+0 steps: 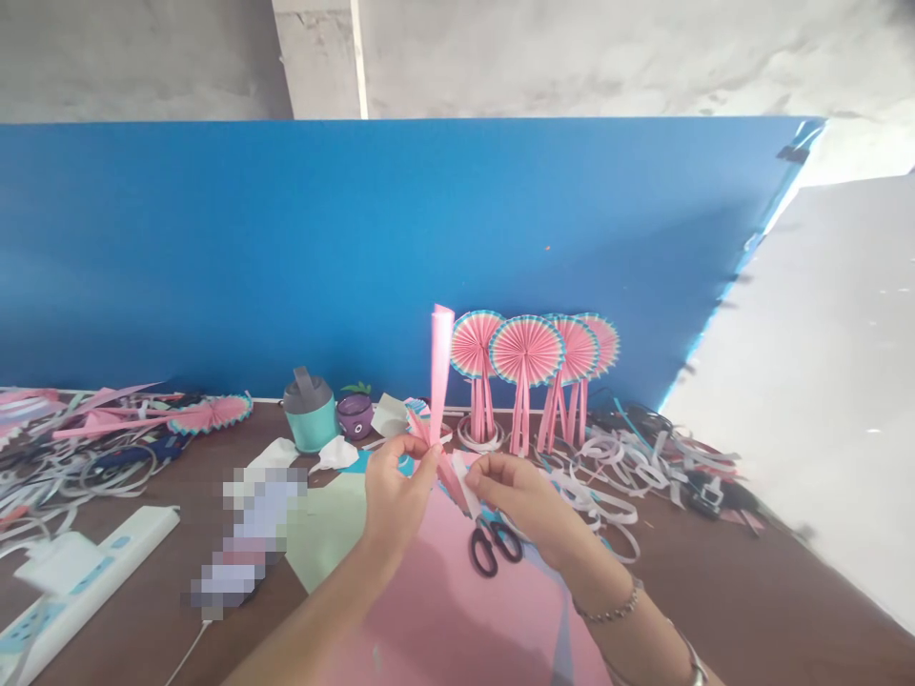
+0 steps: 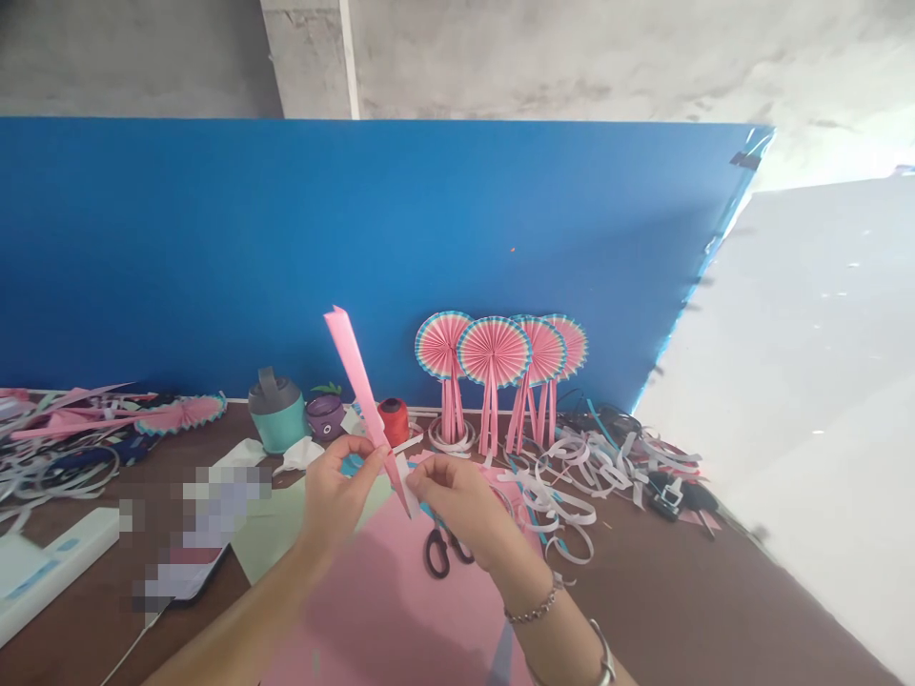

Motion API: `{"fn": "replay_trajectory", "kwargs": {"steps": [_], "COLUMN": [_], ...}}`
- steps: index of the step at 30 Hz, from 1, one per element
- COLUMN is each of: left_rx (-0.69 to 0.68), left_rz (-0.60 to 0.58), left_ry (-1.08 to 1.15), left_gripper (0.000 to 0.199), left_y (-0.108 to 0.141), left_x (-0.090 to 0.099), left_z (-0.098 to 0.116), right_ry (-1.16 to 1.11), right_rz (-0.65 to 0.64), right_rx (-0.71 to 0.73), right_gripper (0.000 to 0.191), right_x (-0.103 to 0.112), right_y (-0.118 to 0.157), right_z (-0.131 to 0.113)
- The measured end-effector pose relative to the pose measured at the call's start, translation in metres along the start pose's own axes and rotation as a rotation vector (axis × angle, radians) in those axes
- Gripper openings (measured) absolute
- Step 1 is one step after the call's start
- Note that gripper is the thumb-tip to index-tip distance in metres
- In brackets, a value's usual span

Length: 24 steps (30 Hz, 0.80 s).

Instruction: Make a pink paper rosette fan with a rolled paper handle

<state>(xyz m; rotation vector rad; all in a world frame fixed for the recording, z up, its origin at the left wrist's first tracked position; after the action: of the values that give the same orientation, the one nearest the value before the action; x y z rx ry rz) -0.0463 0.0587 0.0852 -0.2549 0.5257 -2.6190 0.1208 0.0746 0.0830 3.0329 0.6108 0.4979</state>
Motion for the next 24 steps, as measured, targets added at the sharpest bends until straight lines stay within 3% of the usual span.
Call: {"fn": "replay_trajectory", "kwargs": {"steps": [4, 8, 13, 24], "left_rx": [-0.062, -0.053, 0.054, 0.237], "left_rz": [0.040, 0.022, -0.016, -0.078], "left_ry": [-0.106, -0.066, 0.065, 0.218], "left_gripper": [0.020, 0.021, 0.023, 0.029], "left_y": [0.002, 0.001, -0.001, 0.001], "left_x": [-0.001, 0.000, 0.001, -0.001], "left_z": [-0.003, 0.001, 0.005, 0.006], "right_ry": [-0.135, -0.071, 0.065, 0.012], "right_rz": [-0.068, -0.083, -0.028, -0.083], "right_rx": [0.032, 0.008, -0.065, 0.009], "right_gripper": [0.029, 0.022, 0.018, 0.028], "right_x": [0.000, -0.005, -0.002, -0.007], "right_y": [0.011, 0.011, 0.001, -0.005], "right_z": [-0.016, -0.015, -0.002, 0.004]}}
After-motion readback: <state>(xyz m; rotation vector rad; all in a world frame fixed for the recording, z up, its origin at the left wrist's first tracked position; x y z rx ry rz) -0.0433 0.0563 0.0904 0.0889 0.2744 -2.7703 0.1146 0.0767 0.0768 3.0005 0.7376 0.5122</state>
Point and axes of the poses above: each hand's wrist, its own y-axis away from the middle knuckle, its own x-axis out of the back of the hand, z = x × y, the point moved 4 cm from there along -y, towards the middle knuckle, and after that the axes turned 9 degrees about y, right-handed, at the moved point
